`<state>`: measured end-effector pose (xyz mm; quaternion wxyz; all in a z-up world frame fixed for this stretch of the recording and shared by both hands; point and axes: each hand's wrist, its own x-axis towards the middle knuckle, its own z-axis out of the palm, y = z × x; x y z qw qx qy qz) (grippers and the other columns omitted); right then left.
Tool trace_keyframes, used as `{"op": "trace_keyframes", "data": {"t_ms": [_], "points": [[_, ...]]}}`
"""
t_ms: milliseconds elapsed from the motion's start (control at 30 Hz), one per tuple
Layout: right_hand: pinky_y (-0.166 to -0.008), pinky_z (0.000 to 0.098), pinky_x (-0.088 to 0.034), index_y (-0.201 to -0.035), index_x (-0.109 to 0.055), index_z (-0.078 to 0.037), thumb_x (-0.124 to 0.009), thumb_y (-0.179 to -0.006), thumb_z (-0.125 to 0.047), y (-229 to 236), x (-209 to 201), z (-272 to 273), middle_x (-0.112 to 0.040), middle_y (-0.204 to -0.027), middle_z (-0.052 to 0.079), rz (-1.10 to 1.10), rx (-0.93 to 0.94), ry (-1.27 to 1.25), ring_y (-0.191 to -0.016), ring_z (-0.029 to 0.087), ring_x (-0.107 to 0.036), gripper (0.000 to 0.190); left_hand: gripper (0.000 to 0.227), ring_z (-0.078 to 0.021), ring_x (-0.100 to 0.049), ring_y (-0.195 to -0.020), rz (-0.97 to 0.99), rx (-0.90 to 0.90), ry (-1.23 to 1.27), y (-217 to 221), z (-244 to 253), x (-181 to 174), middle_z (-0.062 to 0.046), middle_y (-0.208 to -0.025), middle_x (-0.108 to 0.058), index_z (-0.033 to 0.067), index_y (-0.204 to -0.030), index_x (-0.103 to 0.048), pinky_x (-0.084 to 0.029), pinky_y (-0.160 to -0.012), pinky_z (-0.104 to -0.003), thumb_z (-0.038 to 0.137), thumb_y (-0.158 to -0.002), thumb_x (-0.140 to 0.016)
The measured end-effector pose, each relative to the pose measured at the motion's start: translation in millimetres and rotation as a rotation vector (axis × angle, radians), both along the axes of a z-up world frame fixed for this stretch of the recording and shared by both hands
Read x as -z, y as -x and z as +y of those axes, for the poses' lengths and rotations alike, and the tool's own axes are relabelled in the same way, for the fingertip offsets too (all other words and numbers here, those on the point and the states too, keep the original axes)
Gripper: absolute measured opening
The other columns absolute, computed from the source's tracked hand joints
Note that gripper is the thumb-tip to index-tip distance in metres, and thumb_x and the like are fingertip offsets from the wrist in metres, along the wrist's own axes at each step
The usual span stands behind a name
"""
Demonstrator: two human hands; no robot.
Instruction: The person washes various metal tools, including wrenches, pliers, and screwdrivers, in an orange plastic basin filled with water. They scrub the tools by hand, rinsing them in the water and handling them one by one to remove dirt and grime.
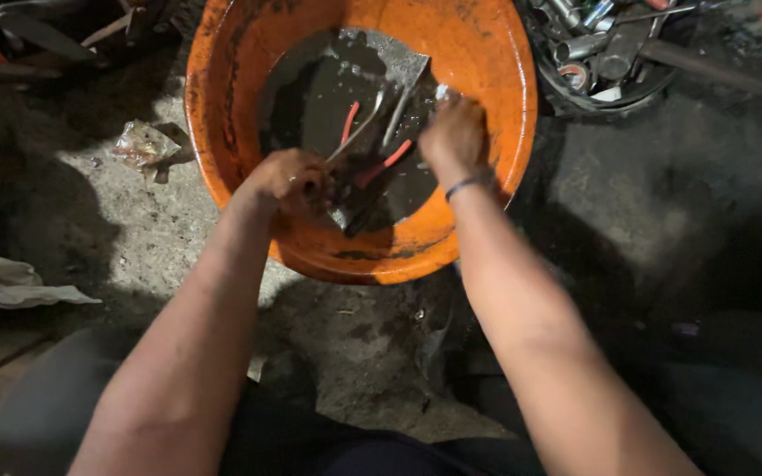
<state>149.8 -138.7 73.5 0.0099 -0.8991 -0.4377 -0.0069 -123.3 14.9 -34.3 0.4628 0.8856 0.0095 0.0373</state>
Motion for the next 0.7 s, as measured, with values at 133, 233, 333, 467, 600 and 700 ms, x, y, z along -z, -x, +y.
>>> {"op": "trace_keyframes", "data": {"t_ms": [133,233,333,467,600,700], "points": [[-0.099,0.0477,-0.05,-0.124,-0.066,-0.01,-0.056,-0.096,-0.013,36,19,-27,-0.061,-0.13,0.022,0.04,-0.1,0.295,-0.121,0.039,-0.056,0.031,0.037,-0.0331,-0.071,-0.091,0.435,-0.361,-0.201,-32,-21,-62,-0.016,-0.105,-0.073,0.0143,-0.114,-0.075,-0.058,-0.082,-0.041,0.028,-0.081,-0.077],[-0.101,0.0471,-0.051,-0.128,-0.065,-0.008,-0.056,-0.095,-0.01,40,21,-25,-0.064,-0.131,0.023,0.36,0.007,0.41,-0.124,0.041,-0.057,0.035,0.035,-0.0387,-0.068,-0.097,0.53,-0.567,-0.2,-34,-36,-110,-0.021,-0.107,-0.07,0.0147,-0.108,-0.079,-0.055,-0.084,-0.048,0.031,-0.077,-0.083],[-0.102,0.0491,-0.051,-0.116,-0.07,-0.011,-0.064,-0.084,-0.01,33,-4,-16,-0.067,-0.131,0.022,0.458,0.058,0.427,-0.125,0.04,-0.061,0.032,0.047,-0.0325,-0.07,-0.097,0.71,-0.407,0.038,-30,-24,-121,-0.017,-0.107,-0.074,0.0104,-0.107,-0.078,-0.055,-0.09,-0.043,0.042,-0.073,-0.087],[-0.089,0.0562,-0.051,-0.116,-0.071,-0.013,-0.069,-0.075,-0.012,64,-20,-18,-0.062,-0.132,0.024,0.081,0.025,0.216,-0.12,0.045,-0.057,0.042,0.047,-0.0318,-0.074,-0.093,0.696,-0.374,0.084,-19,-22,-104,-0.018,-0.101,-0.077,0.0066,-0.101,-0.08,-0.057,-0.088,-0.042,0.044,-0.074,-0.087],[-0.109,0.0461,-0.049,-0.122,-0.07,-0.018,-0.057,-0.087,-0.011,63,1,-16,-0.068,-0.133,0.02,0.659,0.229,0.274,-0.127,0.039,-0.062,0.039,0.028,-0.0334,-0.077,-0.09,0.564,-0.8,0.882,-7,-29,-95,-0.017,-0.095,-0.073,-0.0021,-0.098,-0.074,-0.062,-0.075,-0.047,0.019,-0.081,-0.08],[-0.109,0.0443,-0.05,-0.136,-0.06,-0.012,-0.058,-0.083,-0.01,36,22,-12,-0.062,-0.138,0.021,0.617,0.159,0.179,-0.128,0.037,-0.062,0.053,0.022,-0.0351,-0.076,-0.091,0.417,-0.775,1.549,6,-19,-95,-0.018,-0.098,-0.072,-0.0029,-0.105,-0.067,-0.066,-0.078,-0.049,0.001,-0.083,-0.065]]}}
